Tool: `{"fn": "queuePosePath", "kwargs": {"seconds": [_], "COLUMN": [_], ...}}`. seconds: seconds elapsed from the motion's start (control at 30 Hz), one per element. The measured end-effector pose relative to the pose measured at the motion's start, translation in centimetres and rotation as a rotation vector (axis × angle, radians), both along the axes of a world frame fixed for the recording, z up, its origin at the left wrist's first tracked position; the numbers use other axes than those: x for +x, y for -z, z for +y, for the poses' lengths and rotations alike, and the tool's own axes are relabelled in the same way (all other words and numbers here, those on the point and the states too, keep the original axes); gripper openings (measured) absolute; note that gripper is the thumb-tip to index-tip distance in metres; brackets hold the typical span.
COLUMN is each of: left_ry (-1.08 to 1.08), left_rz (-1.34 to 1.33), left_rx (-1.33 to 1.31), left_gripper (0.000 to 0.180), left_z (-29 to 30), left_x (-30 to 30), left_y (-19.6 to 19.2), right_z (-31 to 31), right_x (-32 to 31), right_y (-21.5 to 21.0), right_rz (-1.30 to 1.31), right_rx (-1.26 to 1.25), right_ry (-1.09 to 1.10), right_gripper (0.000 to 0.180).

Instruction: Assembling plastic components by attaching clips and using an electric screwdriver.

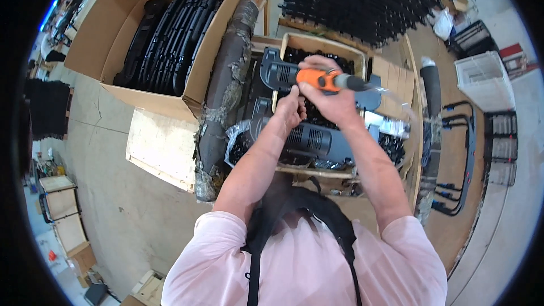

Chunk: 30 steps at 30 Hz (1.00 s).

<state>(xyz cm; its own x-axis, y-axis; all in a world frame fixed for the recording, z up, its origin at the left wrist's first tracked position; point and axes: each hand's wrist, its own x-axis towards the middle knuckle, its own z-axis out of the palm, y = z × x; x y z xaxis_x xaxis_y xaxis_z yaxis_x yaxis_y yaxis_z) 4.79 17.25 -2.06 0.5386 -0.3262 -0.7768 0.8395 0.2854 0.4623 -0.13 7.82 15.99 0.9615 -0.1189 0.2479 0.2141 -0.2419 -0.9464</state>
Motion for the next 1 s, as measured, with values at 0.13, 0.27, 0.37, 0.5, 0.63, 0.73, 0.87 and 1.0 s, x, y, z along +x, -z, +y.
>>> {"fn": "queuePosePath", "kwargs": {"seconds": [0.13,0.27,0.37,0.5,0.63,0.73,0.87,1.0], "left_ry": [0.330,0.772,0.892,0.974,1.086,1.209,1.204,1.564], "left_rz": [-0.482,-0.759,-1.162,-1.527,-1.588,-1.510,-1.710,-1.229], "left_rx": [0.091,0.185,0.510,0.828,0.872,0.918,1.011,0.531], "left_gripper": [0.045,0.039,0.028,0.039,0.042,0.050,0.051,0.039], "left_z": [5.1,8.9,9.9,7.3,6.4,7.3,6.8,3.1], "left_x": [-3.8,-11.8,-15.9,-16.9,-16.9,-17.1,-16.5,-14.6], "left_y": [-5.5,-6.5,-0.4,-2.3,-2.8,-0.8,-2.0,-7.6], "right_z": [-4.5,-7.5,-6.5,-5.9,-4.9,-4.3,-3.6,-3.2], "right_x": [-7.2,-16.7,-22.8,-31.5,-37.2,-39.0,-40.0,-41.2], "right_y": [-2.8,0.1,2.6,5.1,8.4,11.4,17.8,26.8], "right_rz": [0.012,0.129,0.252,0.362,0.460,0.493,0.477,0.459], "right_rx": [0.193,0.419,0.646,0.879,1.037,1.122,1.356,1.565], "right_ry": [0.095,0.206,0.291,0.485,0.654,0.737,0.930,1.030], "right_gripper": [0.049,0.055,0.059,0.055,0.052,0.046,0.043,0.032]}}
